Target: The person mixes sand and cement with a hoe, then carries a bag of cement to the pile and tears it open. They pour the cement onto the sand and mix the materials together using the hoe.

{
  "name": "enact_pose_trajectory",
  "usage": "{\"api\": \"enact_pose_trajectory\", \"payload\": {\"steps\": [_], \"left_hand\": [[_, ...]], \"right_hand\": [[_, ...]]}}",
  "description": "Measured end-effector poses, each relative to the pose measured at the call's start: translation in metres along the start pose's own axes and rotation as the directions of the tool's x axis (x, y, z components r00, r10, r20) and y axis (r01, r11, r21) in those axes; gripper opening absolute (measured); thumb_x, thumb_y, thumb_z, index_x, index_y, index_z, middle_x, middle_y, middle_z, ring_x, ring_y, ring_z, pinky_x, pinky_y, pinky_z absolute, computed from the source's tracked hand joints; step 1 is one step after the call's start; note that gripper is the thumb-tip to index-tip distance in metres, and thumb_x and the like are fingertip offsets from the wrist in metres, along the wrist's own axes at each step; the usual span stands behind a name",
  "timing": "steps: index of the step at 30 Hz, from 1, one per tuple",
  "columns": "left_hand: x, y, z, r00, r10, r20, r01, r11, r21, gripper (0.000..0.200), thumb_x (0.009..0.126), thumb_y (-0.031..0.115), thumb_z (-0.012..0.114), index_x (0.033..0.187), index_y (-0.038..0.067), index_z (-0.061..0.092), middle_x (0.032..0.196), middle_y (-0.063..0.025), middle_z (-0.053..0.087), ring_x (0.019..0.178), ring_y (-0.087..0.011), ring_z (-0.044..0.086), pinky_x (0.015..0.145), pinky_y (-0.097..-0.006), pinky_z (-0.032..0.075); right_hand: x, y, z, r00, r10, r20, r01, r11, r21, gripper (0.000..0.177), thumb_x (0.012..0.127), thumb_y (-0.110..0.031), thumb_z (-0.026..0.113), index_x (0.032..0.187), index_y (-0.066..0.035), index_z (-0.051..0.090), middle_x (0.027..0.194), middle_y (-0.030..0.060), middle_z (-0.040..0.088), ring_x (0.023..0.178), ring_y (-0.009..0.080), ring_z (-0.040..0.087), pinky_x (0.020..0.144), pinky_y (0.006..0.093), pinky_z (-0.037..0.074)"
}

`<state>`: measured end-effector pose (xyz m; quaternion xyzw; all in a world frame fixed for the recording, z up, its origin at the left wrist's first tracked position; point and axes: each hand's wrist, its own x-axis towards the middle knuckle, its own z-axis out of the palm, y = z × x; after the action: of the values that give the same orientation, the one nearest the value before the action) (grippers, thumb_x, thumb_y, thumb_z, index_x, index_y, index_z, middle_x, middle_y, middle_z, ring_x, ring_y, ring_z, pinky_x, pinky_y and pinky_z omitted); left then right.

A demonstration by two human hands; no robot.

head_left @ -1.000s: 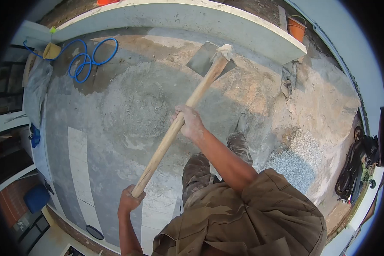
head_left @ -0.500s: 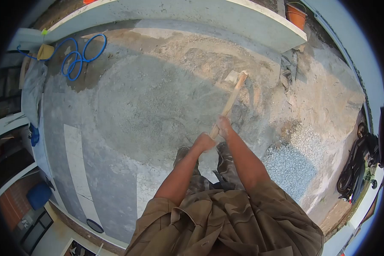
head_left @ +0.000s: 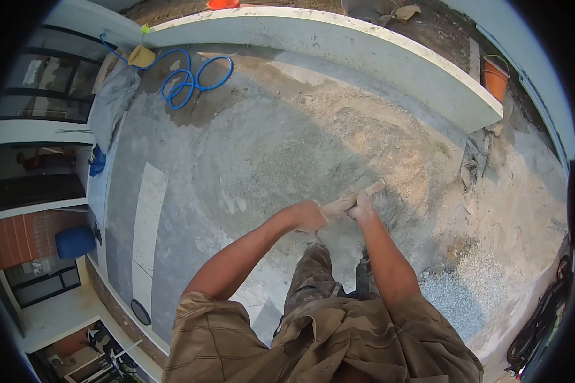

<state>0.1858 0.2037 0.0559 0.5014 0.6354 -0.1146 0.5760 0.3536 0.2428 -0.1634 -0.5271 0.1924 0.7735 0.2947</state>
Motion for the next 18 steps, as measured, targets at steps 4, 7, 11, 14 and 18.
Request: {"api": "enact_pose_trajectory", "payload": {"steps": [4, 7, 11, 14, 18], "left_hand": [[-0.154, -0.061, -0.078, 0.986, -0.087, -0.141, 0.106, 0.985, 0.134, 0.029, 0.066, 0.022, 0.064, 0.083, -0.002, 0.062, 0.069, -0.0170, 0.060, 0.062, -0.0259, 0.058, 0.061, -0.0371, 0.045], [-0.257, -0.103, -0.113, 0.879, -0.213, -0.426, 0.327, 0.920, 0.215, 0.020, 0.064, 0.013, 0.064, 0.083, 0.006, 0.063, 0.074, -0.0146, 0.062, 0.069, -0.0326, 0.059, 0.064, -0.0397, 0.045], [-0.359, -0.220, -0.105, 0.490, -0.044, -0.871, 0.384, 0.907, 0.170, 0.014, 0.061, 0.003, 0.068, 0.070, 0.001, 0.057, 0.069, -0.0144, 0.056, 0.063, -0.0315, 0.054, 0.060, -0.0358, 0.043], [-0.379, -0.315, -0.058, 0.369, -0.264, -0.891, 0.408, 0.907, -0.100, 0.018, 0.061, 0.000, 0.070, 0.071, 0.000, 0.055, 0.069, -0.0118, 0.053, 0.065, -0.0267, 0.052, 0.061, -0.0343, 0.042], [-0.262, -0.321, 0.039, 0.794, -0.386, -0.469, 0.244, 0.910, -0.335, 0.027, 0.062, 0.016, 0.077, 0.081, 0.002, 0.063, 0.074, -0.0129, 0.062, 0.067, -0.0209, 0.058, 0.064, -0.0321, 0.046]], "right_hand": [[0.022, 0.044, 0.035, 1.000, 0.009, -0.015, -0.005, 0.974, 0.226, 0.018, 0.086, -0.012, 0.053, 0.095, -0.010, 0.039, 0.083, 0.0079, 0.045, 0.069, 0.0219, 0.048, 0.060, 0.0393, 0.047], [-0.013, 0.143, 0.114, 1.000, 0.007, 0.018, -0.012, 0.963, 0.268, 0.015, 0.085, -0.009, 0.051, 0.091, -0.006, 0.038, 0.074, 0.0076, 0.043, 0.063, 0.0206, 0.044, 0.059, 0.0379, 0.046], [-0.107, 0.243, 0.213, 0.909, 0.208, 0.361, -0.283, 0.944, 0.169, 0.011, 0.082, -0.003, 0.052, 0.088, -0.003, 0.043, 0.077, 0.0090, 0.045, 0.072, 0.0243, 0.049, 0.077, 0.0432, 0.045], [-0.109, 0.266, 0.227, 0.849, 0.226, 0.477, -0.279, 0.959, 0.042, 0.010, 0.080, -0.001, 0.053, 0.085, -0.004, 0.045, 0.077, 0.0090, 0.046, 0.072, 0.0242, 0.050, 0.074, 0.0412, 0.046], [-0.111, 0.191, 0.216, 0.869, -0.045, 0.493, 0.157, 0.969, -0.189, 0.010, 0.078, -0.002, 0.057, 0.081, -0.003, 0.048, 0.074, 0.0090, 0.048, 0.066, 0.0226, 0.051, 0.066, 0.0396, 0.046]]}}
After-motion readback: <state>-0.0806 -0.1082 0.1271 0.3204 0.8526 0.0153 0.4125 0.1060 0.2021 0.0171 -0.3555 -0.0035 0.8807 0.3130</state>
